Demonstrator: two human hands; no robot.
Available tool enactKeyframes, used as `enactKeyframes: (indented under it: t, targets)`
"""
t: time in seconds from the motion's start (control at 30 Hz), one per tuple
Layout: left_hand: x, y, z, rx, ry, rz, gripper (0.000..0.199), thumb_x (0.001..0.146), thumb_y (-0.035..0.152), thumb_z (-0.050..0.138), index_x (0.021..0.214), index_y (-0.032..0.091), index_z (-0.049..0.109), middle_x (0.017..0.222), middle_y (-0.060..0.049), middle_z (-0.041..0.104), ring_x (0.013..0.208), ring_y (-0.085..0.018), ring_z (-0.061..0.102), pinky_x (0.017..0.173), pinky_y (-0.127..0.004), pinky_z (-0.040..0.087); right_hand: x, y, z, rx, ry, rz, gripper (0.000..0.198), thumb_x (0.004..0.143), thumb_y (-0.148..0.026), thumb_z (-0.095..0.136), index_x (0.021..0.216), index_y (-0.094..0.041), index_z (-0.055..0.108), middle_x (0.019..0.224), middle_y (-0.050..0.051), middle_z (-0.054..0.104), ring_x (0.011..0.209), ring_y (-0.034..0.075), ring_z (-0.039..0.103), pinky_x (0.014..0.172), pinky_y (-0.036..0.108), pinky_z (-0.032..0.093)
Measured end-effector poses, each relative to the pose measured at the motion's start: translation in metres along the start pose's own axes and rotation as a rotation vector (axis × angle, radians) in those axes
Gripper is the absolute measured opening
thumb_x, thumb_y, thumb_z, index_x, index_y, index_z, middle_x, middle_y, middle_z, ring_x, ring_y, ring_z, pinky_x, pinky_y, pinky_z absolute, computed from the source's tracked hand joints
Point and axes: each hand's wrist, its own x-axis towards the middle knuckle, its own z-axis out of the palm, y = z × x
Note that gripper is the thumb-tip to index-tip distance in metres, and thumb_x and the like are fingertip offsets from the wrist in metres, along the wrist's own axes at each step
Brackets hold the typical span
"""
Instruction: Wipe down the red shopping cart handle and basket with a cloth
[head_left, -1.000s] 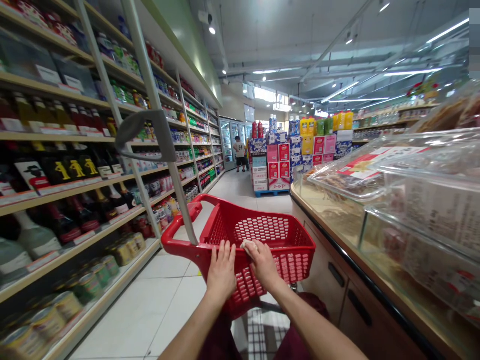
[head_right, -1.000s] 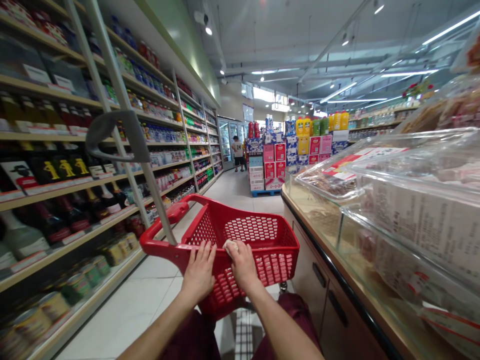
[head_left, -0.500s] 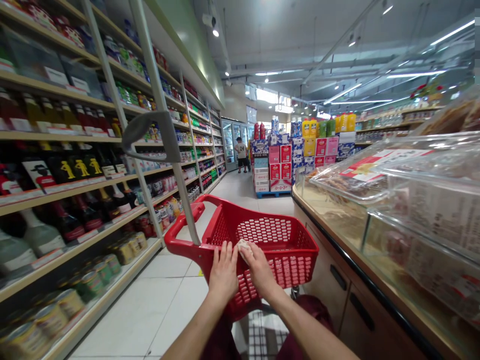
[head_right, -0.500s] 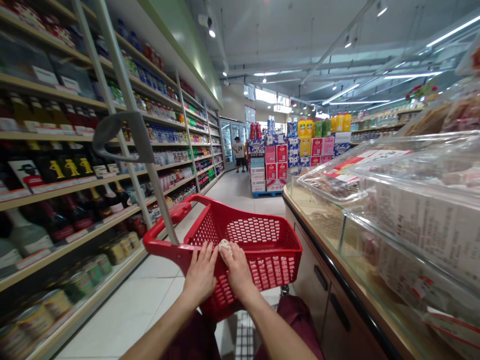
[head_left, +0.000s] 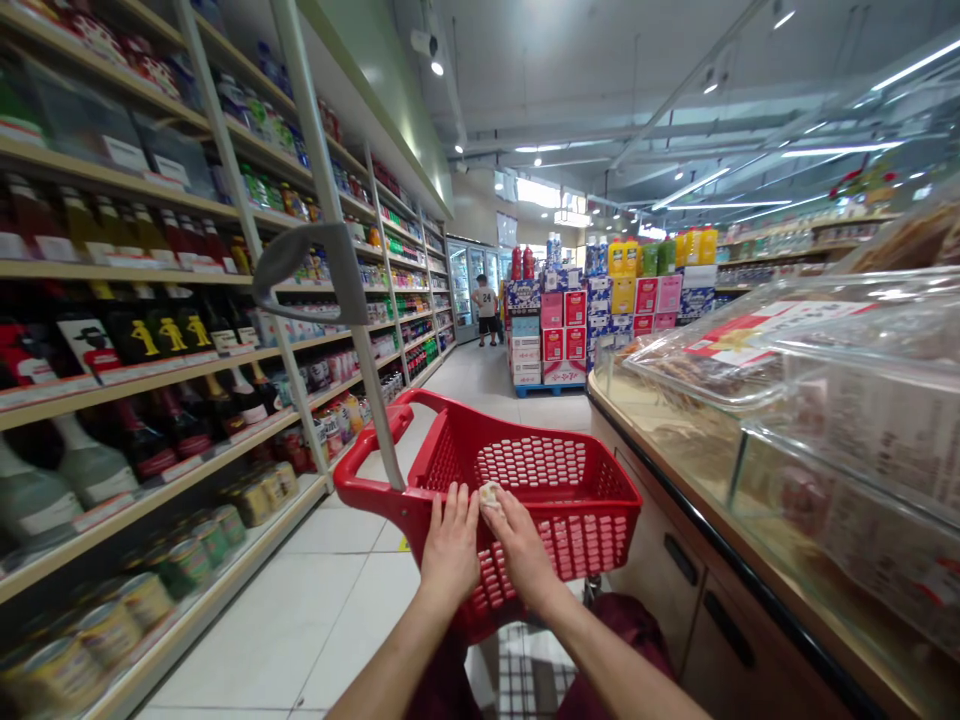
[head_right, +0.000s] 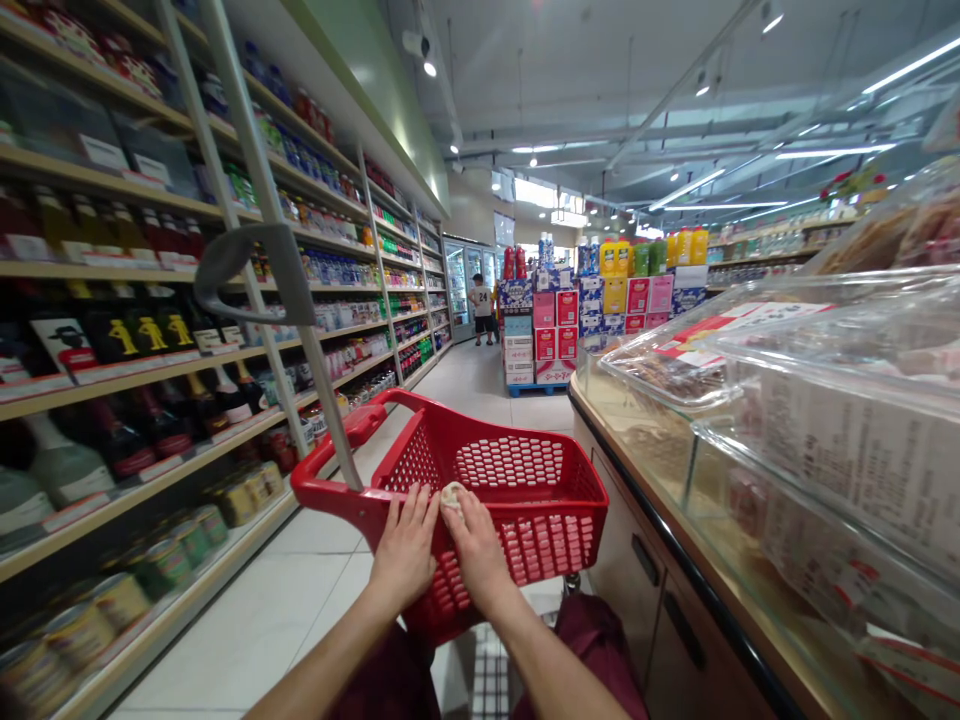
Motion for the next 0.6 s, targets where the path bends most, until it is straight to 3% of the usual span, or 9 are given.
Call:
enactKeyframes:
  t: [0.2, 0.4, 0.5, 0.6]
  targets:
    - [0.004, 0.002, -0.004, -0.020, -0.034, -0.017, 0.068, 0.071, 0.033, 0.045, 0.133, 0.011, 0.025, 0.141, -0.013, 0.022, 0.131, -0.028, 0.009, 0.106, -0.046, 0.003, -0.020, 0.049, -0.032, -0.219, 0.064, 0.105, 0.042, 0.084, -0.009, 0.035, 0.120, -0.025, 0.049, 0.125, 0.008, 0.047, 0.119, 0.021, 0.038, 0.093, 0.043, 0.039]
    - [0.006, 0.001, -0.011, -0.022, -0.051, -0.003, 0.067, 0.070, 0.029, 0.044, 0.132, 0.012, 0.025, 0.141, -0.012, 0.021, 0.131, -0.027, 0.009, 0.106, -0.046, 0.005, -0.001, 0.019, -0.010, -0.181, 0.038, 0.022, 0.045, 0.084, -0.007, 0.034, 0.124, -0.024, 0.044, 0.130, 0.008, 0.043, 0.123, 0.019, 0.033, 0.097, 0.040, 0.037]
    - [0.005, -0.003, -0.009, -0.024, -0.052, -0.001, 0.068, 0.070, 0.030, 0.045, 0.132, 0.012, 0.025, 0.141, -0.012, 0.022, 0.131, -0.027, 0.007, 0.107, -0.045, 0.003, -0.032, 0.020, 0.002, -0.176, -0.010, -0.089, 0.039, 0.085, -0.010, 0.037, 0.119, -0.023, 0.049, 0.125, 0.007, 0.049, 0.122, 0.019, 0.035, 0.095, 0.040, 0.039]
    - [0.005, -0.008, -0.005, -0.050, -0.038, -0.005, 0.070, 0.070, 0.036, 0.045, 0.132, 0.011, 0.025, 0.141, -0.012, 0.022, 0.131, -0.027, 0.007, 0.107, -0.044, 0.001, -0.071, 0.034, -0.001, -0.187, -0.091, -0.130, 0.035, 0.084, -0.012, 0.039, 0.113, -0.023, 0.054, 0.116, 0.007, 0.057, 0.116, 0.018, 0.044, 0.089, 0.036, 0.045]
